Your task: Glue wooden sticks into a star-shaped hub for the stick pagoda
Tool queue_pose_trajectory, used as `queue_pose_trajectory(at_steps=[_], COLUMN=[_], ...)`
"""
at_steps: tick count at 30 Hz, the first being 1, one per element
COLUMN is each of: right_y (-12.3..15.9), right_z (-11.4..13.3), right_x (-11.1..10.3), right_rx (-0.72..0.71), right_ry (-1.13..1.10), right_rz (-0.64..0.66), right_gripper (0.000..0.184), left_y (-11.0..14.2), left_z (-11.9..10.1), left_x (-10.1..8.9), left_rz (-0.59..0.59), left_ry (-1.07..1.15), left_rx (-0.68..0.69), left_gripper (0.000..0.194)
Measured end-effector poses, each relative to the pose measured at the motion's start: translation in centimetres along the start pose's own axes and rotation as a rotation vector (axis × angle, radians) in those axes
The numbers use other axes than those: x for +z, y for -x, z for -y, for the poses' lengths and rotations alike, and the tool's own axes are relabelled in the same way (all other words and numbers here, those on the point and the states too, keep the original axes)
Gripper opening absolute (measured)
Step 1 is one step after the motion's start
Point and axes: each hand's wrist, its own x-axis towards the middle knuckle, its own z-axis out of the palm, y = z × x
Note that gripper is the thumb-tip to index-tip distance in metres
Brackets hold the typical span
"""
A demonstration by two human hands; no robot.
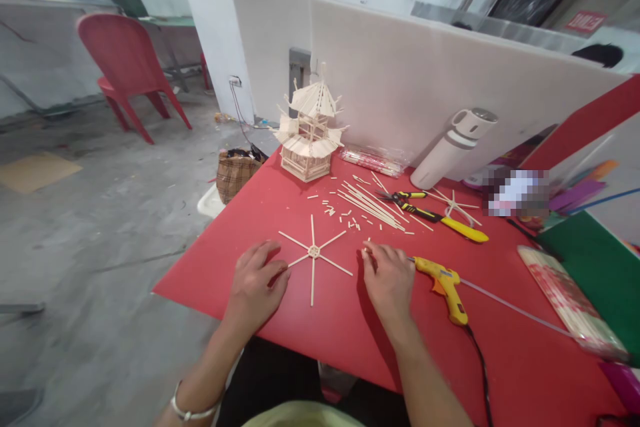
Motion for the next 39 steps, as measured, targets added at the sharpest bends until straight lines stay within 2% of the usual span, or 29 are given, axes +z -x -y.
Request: queue_pose_trajectory(at_steps=[6, 13, 18, 23, 27, 31, 35, 39], right_y=[-0.6, 0.2, 0.2, -1.1, -2.2, -2.7, -3.1, -4.1], right_z=[0.0, 0.9, 1.0, 0.9, 0.7, 0.3, 0.5, 1.5], right_x=[-0.1, 0.1, -0.6, -1.5, -1.8, -1.9, -1.9, -1.6], right_rx=[-0.021, -0.043, -0.018, -0.003, 0.01, 0.039, 0.077, 0.072], right_ry=[0.018, -0.032, -0.028, -0.02, -0.005, -0.003, -0.031, -0.064], right_rz=[0.022, 0.062, 0.122, 0.172, 0.217, 0.233, 0.275, 0.302], right_gripper=[0.023, 0.026, 0.026, 0.019, 0.018, 0.018, 0.016, 0.016], left_y=[0.0, 0.0, 0.0, -0.4, -2.8, -7.0, -11.2, -14.0], left_z=[-0.1, -0.1, -0.2, -0.2, 0.0, -0.2, -0.6, -0.5], left_x=[0.0, -0.1, 0.0, -0.3, -0.9, -1.3, -0.9, 0.1], left_rz=[0.004, 0.005, -0.013, -0.01, 0.025, 0.048, 0.111, 0.23], left_ry=[0.016, 0.0, 0.013, 0.094, 0.221, 0.262, 0.315, 0.385], left_rx=[-0.005, 0.004, 0.003, -0.034, -0.098, -0.118, -0.11, -0.06], left_gripper=[0.017, 0.018, 0.017, 0.018, 0.018, 0.022, 0.017, 0.016])
